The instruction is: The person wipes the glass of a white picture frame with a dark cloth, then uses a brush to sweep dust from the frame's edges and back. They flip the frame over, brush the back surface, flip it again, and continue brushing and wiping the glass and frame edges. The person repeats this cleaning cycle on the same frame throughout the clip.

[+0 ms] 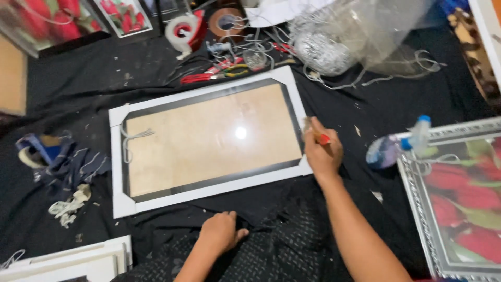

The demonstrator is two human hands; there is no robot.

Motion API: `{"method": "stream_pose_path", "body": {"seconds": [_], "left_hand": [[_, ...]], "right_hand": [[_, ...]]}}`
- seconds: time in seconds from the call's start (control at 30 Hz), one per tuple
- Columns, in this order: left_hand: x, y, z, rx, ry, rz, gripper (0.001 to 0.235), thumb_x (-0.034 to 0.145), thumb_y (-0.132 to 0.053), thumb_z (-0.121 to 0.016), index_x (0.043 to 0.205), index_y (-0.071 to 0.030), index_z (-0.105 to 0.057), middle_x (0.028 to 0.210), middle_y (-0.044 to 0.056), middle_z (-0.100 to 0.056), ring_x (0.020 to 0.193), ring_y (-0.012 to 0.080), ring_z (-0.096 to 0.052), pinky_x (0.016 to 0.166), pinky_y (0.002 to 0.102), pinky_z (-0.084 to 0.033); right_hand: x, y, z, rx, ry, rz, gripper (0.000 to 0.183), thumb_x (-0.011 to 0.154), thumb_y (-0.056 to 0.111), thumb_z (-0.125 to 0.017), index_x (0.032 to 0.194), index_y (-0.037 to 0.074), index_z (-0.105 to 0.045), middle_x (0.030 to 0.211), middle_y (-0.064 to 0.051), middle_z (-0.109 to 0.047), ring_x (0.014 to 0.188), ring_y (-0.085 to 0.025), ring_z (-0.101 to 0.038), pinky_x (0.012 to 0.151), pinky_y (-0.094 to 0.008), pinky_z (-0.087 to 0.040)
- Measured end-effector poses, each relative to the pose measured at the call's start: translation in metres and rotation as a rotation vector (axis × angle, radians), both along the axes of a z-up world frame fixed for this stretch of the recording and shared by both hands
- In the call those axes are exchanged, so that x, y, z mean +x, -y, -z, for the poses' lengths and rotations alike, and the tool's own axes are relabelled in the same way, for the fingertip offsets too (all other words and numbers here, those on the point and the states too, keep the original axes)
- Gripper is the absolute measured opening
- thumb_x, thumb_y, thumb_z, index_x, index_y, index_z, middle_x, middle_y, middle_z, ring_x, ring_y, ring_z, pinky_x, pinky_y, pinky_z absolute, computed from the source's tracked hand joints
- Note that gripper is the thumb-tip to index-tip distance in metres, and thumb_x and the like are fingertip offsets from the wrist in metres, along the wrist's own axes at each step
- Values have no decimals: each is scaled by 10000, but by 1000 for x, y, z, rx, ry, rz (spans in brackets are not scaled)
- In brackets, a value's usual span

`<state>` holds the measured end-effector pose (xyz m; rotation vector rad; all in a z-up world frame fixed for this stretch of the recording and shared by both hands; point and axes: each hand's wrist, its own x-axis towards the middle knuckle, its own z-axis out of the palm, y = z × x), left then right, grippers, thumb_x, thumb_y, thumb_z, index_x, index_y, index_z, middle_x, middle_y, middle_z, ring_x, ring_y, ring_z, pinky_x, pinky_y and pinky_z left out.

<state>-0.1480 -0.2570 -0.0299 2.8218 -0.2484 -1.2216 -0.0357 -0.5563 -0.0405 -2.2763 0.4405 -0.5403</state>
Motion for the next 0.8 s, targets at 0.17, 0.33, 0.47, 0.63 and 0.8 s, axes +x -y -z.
{"method": "stream_pose_path", "body": {"seconds": [0.17,0.33,0.47,0.63,0.8], "left_hand": [[24,2,-23,-245,-76,-66,655,1002,-559,-593,1411,-57,-493,1352,200,-529,1262,421,-495,999,557,-469],[46,30,7,-298,233,-197,708,914,-548,-699,1386,-47,-533,1298,221,-553,1204,396,-503,952,503,-458],[48,46,25,-284,529,-237,950,707,-521,-819,1467,-48,-499,1350,191,-461,1246,360,-395,961,459,-347],[29,80,101,-285,416,-162,817,959,-421,-375,1621,-80,-40,1686,153,-48,1547,426,37,1220,580,-20],[-15,168,143,-317,817,-418,514,1058,-210,-475,1506,4,-346,1526,206,-329,1424,403,-261,1183,568,-236]], "right_hand": [[53,-1,13,-350,-297,-1,443,977,358,-536,1390,309,-689,1059,-179,-580,973,-444,-642,753,-656,-522],[98,-105,15,-317,-599,-148,402,937,370,-622,1328,300,-685,1233,-195,-525,1018,-460,-636,870,-540,-518],[132,-204,45,-347,-448,-335,335,1023,362,-503,1264,257,-710,1147,-223,-591,876,-484,-665,789,-538,-531],[122,-375,7,108,-393,-587,429,991,266,-496,1343,109,-684,1023,-254,-623,806,-392,-676,732,-469,-568],[133,-440,3,602,-261,-755,407,960,212,-655,1333,51,-687,817,-165,-601,633,-217,-626,515,-312,-606]]}}
